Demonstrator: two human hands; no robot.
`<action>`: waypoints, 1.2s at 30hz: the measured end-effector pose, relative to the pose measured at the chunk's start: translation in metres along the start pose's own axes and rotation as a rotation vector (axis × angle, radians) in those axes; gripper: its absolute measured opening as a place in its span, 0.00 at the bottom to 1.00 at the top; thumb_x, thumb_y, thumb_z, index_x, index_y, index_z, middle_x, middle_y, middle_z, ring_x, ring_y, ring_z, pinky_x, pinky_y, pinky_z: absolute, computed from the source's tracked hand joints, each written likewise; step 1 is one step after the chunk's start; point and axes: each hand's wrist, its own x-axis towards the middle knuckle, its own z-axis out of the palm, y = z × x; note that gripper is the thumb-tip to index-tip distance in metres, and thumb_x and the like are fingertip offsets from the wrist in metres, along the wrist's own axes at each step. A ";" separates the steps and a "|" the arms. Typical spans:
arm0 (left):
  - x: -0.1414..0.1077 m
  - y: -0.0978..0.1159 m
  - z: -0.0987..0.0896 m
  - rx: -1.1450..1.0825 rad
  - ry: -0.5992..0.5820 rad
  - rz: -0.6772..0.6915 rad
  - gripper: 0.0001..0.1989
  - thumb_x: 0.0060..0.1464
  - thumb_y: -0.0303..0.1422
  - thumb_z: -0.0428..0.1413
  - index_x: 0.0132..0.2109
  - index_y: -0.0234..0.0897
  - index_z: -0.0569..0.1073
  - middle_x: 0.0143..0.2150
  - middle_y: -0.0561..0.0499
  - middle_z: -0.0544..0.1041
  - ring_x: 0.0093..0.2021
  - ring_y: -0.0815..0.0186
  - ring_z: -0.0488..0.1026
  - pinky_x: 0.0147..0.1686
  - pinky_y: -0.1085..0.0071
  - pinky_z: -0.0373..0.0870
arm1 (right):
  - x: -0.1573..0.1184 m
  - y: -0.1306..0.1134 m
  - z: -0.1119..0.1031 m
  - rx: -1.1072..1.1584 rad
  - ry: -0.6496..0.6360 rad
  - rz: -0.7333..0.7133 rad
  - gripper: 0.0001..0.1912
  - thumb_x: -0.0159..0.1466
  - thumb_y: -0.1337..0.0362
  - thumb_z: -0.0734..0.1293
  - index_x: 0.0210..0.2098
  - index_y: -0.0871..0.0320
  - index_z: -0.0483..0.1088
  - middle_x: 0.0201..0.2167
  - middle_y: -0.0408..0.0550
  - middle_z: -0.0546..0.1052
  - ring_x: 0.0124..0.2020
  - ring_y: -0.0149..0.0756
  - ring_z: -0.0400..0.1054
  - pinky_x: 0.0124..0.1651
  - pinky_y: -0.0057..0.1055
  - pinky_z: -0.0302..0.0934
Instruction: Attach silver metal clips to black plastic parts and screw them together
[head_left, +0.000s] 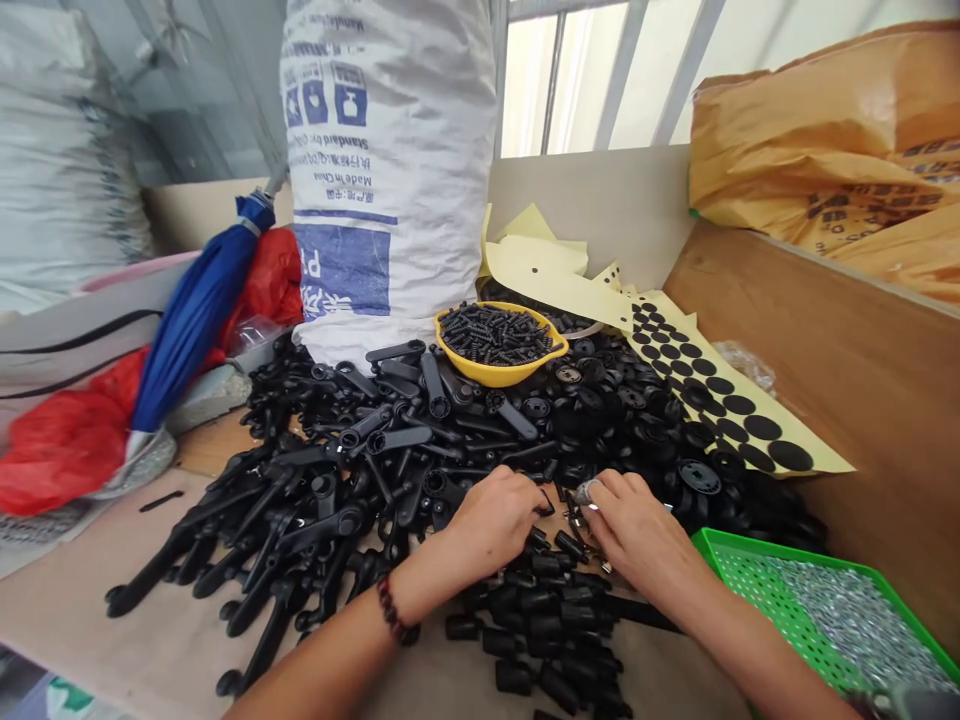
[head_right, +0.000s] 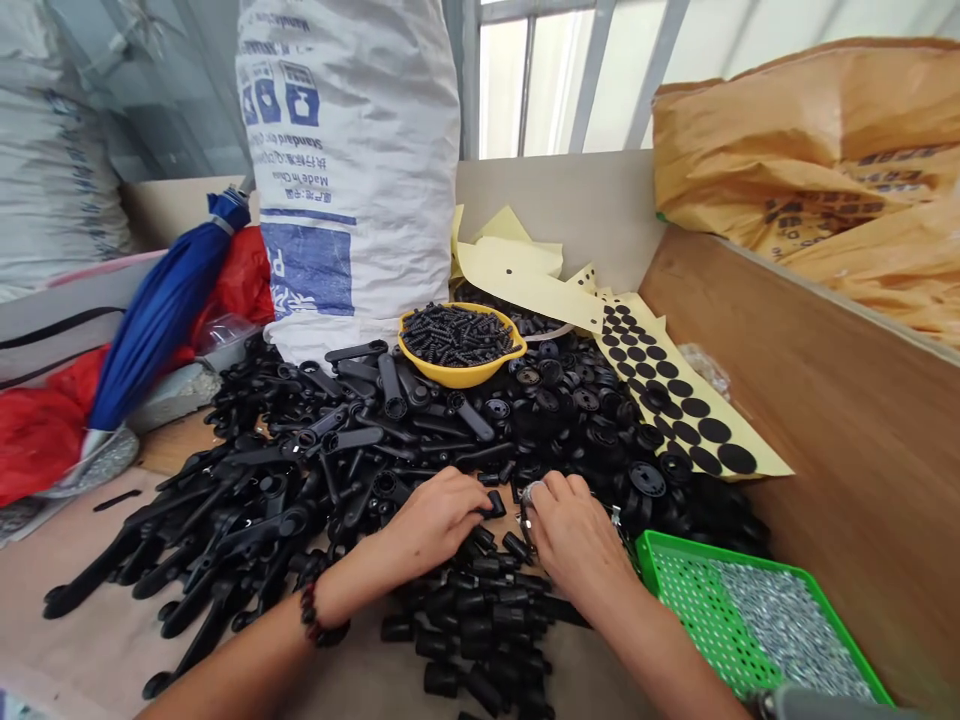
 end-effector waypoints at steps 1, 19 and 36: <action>0.008 -0.002 0.000 0.025 -0.032 0.017 0.12 0.57 0.21 0.48 0.41 0.34 0.75 0.38 0.47 0.78 0.41 0.62 0.70 0.43 0.69 0.66 | 0.004 0.000 0.001 -0.013 -0.011 0.000 0.09 0.63 0.71 0.58 0.29 0.58 0.67 0.32 0.49 0.69 0.35 0.40 0.60 0.34 0.33 0.54; 0.036 -0.012 -0.002 0.026 -0.035 -0.064 0.07 0.50 0.22 0.53 0.36 0.33 0.74 0.35 0.45 0.77 0.39 0.58 0.71 0.40 0.66 0.68 | 0.038 -0.017 -0.002 -0.149 -0.148 0.026 0.08 0.63 0.68 0.62 0.31 0.59 0.73 0.36 0.53 0.72 0.41 0.44 0.62 0.36 0.36 0.51; 0.011 -0.021 -0.016 -0.410 0.161 -0.245 0.09 0.48 0.29 0.55 0.38 0.35 0.76 0.28 0.55 0.75 0.28 0.68 0.69 0.27 0.76 0.60 | 0.037 -0.024 0.000 -0.107 -0.196 -0.017 0.08 0.58 0.73 0.64 0.31 0.59 0.75 0.39 0.54 0.73 0.43 0.46 0.61 0.43 0.41 0.50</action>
